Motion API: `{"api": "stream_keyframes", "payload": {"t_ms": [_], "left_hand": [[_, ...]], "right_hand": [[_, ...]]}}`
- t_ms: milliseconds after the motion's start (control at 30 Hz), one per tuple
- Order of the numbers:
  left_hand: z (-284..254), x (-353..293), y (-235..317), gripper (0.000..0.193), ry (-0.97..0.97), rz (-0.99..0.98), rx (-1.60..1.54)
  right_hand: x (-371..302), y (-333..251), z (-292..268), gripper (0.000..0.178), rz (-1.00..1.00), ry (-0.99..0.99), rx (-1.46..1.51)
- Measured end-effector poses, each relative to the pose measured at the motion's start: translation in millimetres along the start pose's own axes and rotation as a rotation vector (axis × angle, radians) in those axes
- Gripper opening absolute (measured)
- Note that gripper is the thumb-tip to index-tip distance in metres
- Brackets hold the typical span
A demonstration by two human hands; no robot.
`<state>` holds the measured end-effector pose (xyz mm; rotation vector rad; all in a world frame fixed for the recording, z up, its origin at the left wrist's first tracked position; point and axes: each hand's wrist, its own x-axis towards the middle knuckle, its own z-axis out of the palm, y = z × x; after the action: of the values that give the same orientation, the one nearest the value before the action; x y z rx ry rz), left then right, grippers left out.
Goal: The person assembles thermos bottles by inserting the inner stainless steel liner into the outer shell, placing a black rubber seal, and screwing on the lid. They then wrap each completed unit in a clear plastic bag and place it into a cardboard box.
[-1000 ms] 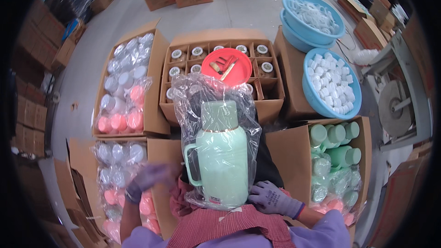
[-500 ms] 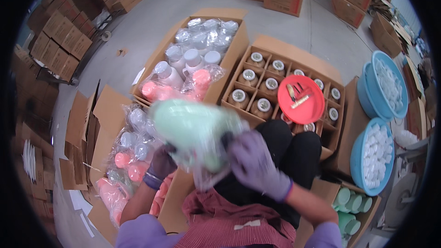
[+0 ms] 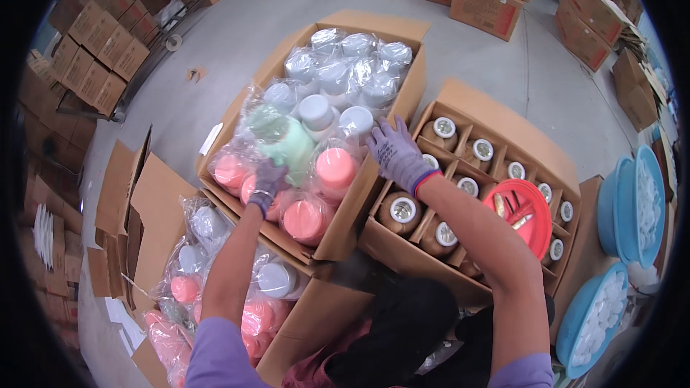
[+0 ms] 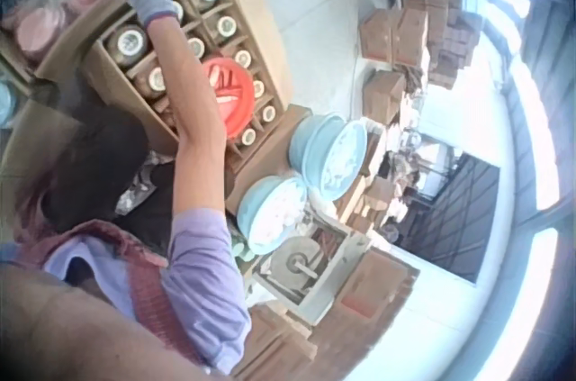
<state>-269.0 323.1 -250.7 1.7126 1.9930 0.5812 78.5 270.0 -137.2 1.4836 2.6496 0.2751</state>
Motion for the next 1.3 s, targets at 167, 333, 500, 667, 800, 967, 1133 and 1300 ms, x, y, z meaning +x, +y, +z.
{"api": "stream_keyframes", "payload": {"t_ms": [167,333,500,667,800,967,1133,1300], "left_hand": [[13.1,-15.6,46.4,0.031,-0.473,-0.002,-0.016],[-85.6,-28.0,80.4,0.025,0.017,0.159,-0.068],[-102.3,68.9,40.1,0.042,0.432,0.387,0.187],[-45.8,72.7,19.6,0.062,-0.555,0.180,1.091],[-62.9,47.2,7.3,0.035,-0.706,0.523,1.055],[-110.6,115.8,81.9,0.049,-0.198,0.203,0.367],[-55.4,136.3,59.2,0.110,-0.277,-0.060,0.562],[-106.4,131.4,80.5,0.099,0.183,-0.034,0.234]], "right_hand": [[38.2,30.2,51.4,0.042,-0.251,-0.282,0.207],[-2.9,3.9,55.7,0.025,-0.288,0.073,0.210],[-21.5,-18.8,53.9,0.027,-0.238,0.057,0.267],[-25.7,-13.1,57.8,0.034,-0.218,0.161,0.373],[-25.4,-16.3,48.7,0.035,-0.242,0.225,0.439],[-34.6,-7.7,40.9,0.033,-0.219,0.289,0.541],[-40.5,-17.6,14.7,0.036,-0.068,0.289,0.697],[-51.3,5.2,-22.6,0.043,0.113,0.244,0.852]]}}
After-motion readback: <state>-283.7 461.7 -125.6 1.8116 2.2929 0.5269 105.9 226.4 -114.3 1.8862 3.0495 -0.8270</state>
